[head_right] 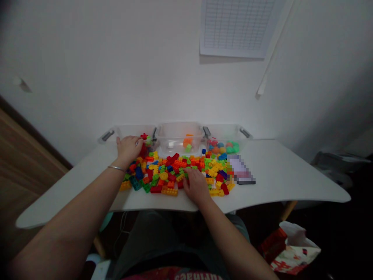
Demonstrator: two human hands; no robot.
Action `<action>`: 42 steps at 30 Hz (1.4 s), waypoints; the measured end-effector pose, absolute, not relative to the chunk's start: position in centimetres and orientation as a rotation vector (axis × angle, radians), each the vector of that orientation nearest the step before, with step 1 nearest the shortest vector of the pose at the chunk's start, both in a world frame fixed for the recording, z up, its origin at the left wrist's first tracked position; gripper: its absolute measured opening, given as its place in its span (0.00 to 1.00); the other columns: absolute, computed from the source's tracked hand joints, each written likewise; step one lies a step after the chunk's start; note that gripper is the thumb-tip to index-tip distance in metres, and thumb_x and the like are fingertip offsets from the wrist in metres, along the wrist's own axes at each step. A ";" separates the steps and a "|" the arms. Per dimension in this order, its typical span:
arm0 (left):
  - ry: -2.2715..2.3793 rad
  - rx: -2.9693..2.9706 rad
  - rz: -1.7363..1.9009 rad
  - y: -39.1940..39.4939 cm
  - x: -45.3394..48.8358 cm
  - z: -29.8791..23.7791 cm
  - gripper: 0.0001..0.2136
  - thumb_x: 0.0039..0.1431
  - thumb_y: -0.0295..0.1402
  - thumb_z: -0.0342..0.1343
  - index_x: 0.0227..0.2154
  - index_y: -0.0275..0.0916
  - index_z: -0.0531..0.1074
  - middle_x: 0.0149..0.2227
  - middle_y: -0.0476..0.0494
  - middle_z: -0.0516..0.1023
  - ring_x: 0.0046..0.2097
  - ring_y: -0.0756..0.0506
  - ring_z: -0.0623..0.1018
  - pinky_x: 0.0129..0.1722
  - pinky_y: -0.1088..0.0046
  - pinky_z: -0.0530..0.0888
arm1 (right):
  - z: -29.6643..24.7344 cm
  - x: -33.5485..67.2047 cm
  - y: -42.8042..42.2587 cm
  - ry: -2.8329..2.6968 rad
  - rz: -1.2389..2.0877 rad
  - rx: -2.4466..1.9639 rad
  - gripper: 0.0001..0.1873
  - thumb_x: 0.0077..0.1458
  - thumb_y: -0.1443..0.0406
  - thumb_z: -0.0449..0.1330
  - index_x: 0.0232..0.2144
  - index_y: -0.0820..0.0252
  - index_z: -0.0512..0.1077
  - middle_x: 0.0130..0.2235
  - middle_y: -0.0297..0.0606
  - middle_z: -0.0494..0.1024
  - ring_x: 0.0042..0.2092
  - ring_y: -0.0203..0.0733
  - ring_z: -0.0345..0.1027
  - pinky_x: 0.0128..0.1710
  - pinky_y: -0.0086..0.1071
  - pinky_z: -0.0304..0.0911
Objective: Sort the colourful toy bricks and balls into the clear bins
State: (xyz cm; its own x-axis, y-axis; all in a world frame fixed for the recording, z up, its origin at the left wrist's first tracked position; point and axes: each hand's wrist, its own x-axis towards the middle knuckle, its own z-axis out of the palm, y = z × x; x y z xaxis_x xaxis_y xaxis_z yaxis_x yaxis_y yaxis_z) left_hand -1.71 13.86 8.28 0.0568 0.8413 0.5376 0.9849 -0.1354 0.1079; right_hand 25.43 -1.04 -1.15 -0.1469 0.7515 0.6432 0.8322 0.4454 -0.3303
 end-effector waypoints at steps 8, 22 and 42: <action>-1.873 -2.100 -0.739 14.0 -2.3 7.5 0.27 0.62 0.47 0.39 0.59 0.41 0.64 0.63 0.40 0.64 0.65 0.36 0.57 0.64 0.44 0.43 | -0.9 25.3 -1.2 -1.918 -0.102 -1.375 0.19 0.55 0.69 0.53 0.50 0.63 0.68 0.46 0.47 0.77 0.48 0.50 0.69 0.50 0.44 0.65; -1.809 -2.234 -1.035 7.5 -0.2 6.4 0.28 0.58 0.41 0.48 0.61 0.41 0.60 0.64 0.41 0.62 0.67 0.33 0.53 0.63 0.43 0.50 | -0.6 25.3 -1.7 -1.906 -0.153 -1.481 0.20 0.52 0.69 0.54 0.49 0.66 0.69 0.45 0.48 0.76 0.48 0.51 0.67 0.52 0.45 0.60; -1.545 -2.472 -0.793 -0.1 4.9 2.2 0.16 0.57 0.35 0.53 0.47 0.52 0.75 0.46 0.42 0.79 0.50 0.35 0.73 0.63 0.38 0.45 | -0.8 25.3 -1.2 -1.951 -0.161 -1.411 0.18 0.53 0.67 0.55 0.47 0.63 0.70 0.46 0.46 0.76 0.50 0.51 0.66 0.55 0.46 0.60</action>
